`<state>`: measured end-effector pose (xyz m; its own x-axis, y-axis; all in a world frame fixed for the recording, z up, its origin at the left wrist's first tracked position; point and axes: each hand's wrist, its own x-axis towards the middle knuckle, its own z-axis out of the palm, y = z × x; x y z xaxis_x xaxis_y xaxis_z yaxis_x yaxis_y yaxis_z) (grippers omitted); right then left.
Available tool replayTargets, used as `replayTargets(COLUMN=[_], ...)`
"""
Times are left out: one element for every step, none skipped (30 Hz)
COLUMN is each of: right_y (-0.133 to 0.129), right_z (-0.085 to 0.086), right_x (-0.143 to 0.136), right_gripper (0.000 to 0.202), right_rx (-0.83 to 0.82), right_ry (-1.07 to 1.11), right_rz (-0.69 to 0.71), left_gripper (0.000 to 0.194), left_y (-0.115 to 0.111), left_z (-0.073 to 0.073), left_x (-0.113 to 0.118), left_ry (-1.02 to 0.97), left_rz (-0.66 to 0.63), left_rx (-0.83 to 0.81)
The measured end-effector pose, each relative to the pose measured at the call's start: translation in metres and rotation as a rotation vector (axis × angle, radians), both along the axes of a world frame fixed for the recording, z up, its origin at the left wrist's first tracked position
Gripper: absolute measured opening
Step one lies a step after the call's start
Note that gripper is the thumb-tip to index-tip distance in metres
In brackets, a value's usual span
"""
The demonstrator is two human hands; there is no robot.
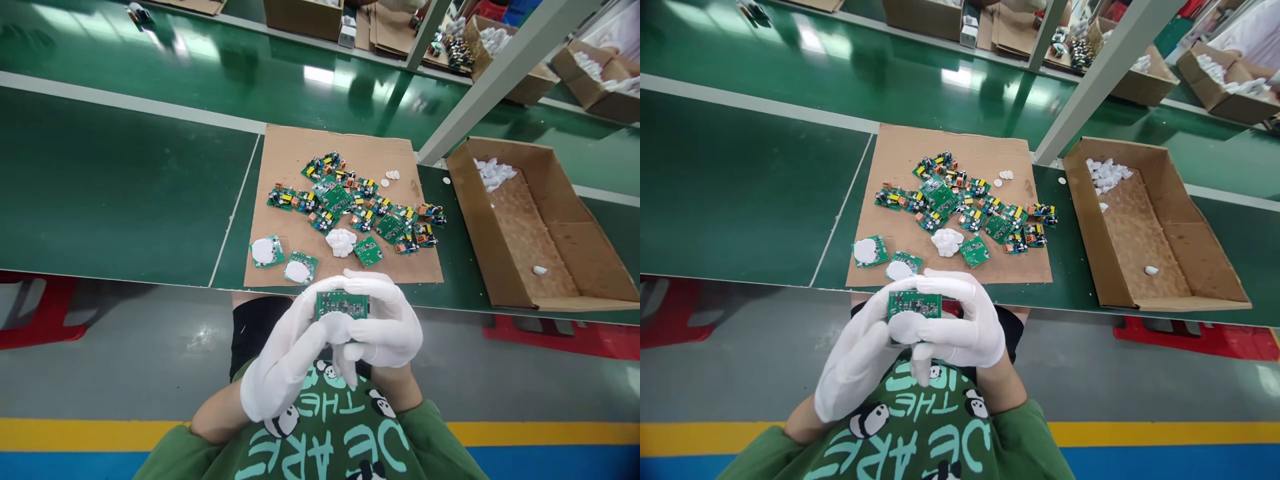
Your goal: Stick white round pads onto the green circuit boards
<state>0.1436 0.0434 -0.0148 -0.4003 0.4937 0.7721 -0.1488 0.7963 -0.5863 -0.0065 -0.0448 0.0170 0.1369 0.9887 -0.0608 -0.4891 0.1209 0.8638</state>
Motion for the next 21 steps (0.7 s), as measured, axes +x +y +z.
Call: replayTargets(right_y=[0.001, 0.001, 0.002, 0.003, 0.003, 0.004, 0.003, 0.003, 0.002, 0.000, -0.001, -0.002, -0.002, -0.003, -0.003, -0.003, -0.003, -0.004, -0.006, -0.007, -0.008], right_z=[0.001, 0.002, 0.003, 0.004, 0.004, 0.005, 0.005, 0.005, 0.005, 0.004, 0.003, 0.002, 0.001, -0.001, -0.002, -0.003, -0.002, -0.002, -0.001, -0.001, -0.003], right_x=[0.000, 0.000, 0.001, 0.001, 0.001, 0.001, 0.001, 0.001, 0.001, 0.001, 0.001, 0.000, 0.000, -0.001, 0.000, 0.000, 0.001, 0.002, 0.003, 0.004, 0.005], right_gripper=[0.015, 0.016, 0.019, 0.021, 0.022, 0.022, 0.023, 0.024, 0.026, 0.030, 0.036, 0.042, 0.045, 0.046, 0.044, 0.042, 0.040, 0.038, 0.038, 0.036, 0.035], right_rx=[0.007, 0.010, 0.013, 0.021, 0.033, 0.048, 0.063, 0.062, 0.042, 0.003, -0.036, -0.069, -0.089, -0.091, -0.088, -0.081, -0.081, -0.092, -0.089, -0.110, -0.123], right_ry=[-0.017, -0.029, -0.037, -0.044, -0.048, -0.053, -0.059, -0.064, -0.061, -0.047, -0.032, -0.020, -0.017, -0.022, -0.032, -0.044, -0.054, -0.059, -0.065, -0.090, -0.093], right_rz=[0.001, -0.002, -0.005, -0.004, -0.002, 0.002, 0.006, 0.008, 0.007, -0.002, -0.008, -0.012, -0.012, -0.011, -0.014, -0.018, -0.024, -0.040, -0.040, -0.048, -0.068], left_gripper=[0.043, 0.042, 0.041, 0.041, 0.042, 0.042, 0.042, 0.042, 0.043, 0.044, 0.044, 0.043, 0.041, 0.039, 0.038, 0.037, 0.037, 0.037, 0.036, 0.033, 0.032], left_y=[0.000, 0.000, 0.001, 0.001, 0.001, 0.000, 0.000, 0.000, 0.001, 0.001, 0.002, 0.003, 0.004, 0.005, 0.007, 0.008, 0.008, 0.008, 0.008, 0.009, 0.010], left_z=[0.000, 0.000, 0.000, 0.001, 0.001, 0.001, 0.001, 0.002, 0.002, 0.003, 0.004, 0.004, 0.005, 0.005, 0.005, 0.005, 0.005, 0.005, 0.005, 0.004, 0.003], left_x=[0.000, 0.001, 0.001, 0.001, 0.001, 0.000, 0.000, 0.000, 0.001, 0.001, 0.003, 0.004, 0.006, 0.008, 0.010, 0.011, 0.012, 0.014, 0.014, 0.015, 0.014], left_ry=[0.012, 0.027, 0.037, 0.040, 0.039, 0.036, 0.033, 0.027, 0.019, 0.013, 0.017, 0.026, 0.037, 0.047, 0.057, 0.058, 0.057, 0.067, 0.084, 0.126, 0.173], left_rz=[-0.011, -0.021, -0.027, -0.025, -0.027, -0.025, -0.022, -0.012, 0.002, 0.019, 0.039, 0.057, 0.074, 0.088, 0.103, 0.122, 0.139, 0.163, 0.182, 0.204, 0.232], left_rx=[0.016, 0.026, 0.030, 0.032, 0.029, 0.011, -0.013, -0.029, -0.039, -0.047, -0.064, -0.086, -0.111, -0.140, -0.166, -0.178, -0.181, -0.178, -0.171, -0.161, -0.140])
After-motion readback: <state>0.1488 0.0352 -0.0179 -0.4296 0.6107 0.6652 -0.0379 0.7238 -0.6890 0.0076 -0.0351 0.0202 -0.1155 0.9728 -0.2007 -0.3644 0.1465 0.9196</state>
